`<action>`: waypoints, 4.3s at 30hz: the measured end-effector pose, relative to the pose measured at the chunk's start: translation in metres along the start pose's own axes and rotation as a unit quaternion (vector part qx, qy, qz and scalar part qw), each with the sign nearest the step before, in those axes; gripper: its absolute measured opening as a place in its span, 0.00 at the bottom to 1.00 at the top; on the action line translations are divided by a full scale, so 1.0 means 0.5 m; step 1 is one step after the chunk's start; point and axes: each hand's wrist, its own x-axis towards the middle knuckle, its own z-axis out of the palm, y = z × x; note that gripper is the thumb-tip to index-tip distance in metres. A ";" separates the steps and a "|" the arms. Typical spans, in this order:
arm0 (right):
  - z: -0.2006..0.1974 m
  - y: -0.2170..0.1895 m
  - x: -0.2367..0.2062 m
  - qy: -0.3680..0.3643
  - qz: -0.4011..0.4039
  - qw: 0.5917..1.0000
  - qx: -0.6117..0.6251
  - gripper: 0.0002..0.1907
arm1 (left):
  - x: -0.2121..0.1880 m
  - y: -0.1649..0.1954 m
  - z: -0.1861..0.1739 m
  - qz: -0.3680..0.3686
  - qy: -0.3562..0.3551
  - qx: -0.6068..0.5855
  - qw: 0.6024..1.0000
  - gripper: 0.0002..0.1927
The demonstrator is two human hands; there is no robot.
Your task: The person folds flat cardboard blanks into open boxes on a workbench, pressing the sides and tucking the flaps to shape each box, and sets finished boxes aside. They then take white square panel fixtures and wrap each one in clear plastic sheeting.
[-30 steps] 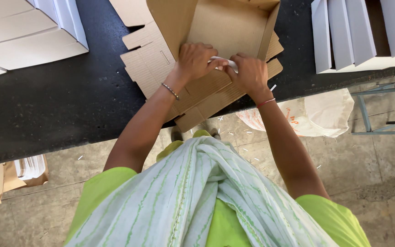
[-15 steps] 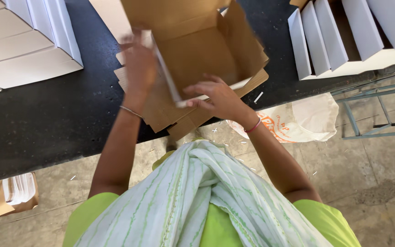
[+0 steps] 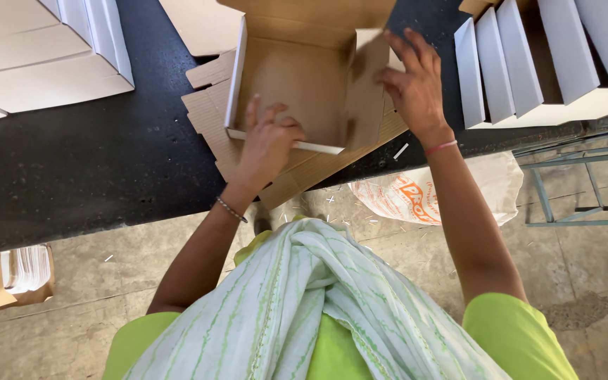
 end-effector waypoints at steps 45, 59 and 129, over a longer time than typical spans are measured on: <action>0.105 0.033 0.185 -0.453 0.092 0.887 -0.004 0.40 | 0.252 -0.077 0.023 -0.220 -0.318 -0.121 0.914 0.36; 0.117 -0.054 -0.017 -0.222 -0.031 0.972 0.068 0.19 | 0.065 0.041 0.134 -0.064 -0.009 0.030 0.997 0.12; 0.133 -0.059 -0.204 0.137 0.252 0.946 0.153 0.10 | -0.272 -0.157 0.012 -0.399 0.266 -0.192 0.856 0.41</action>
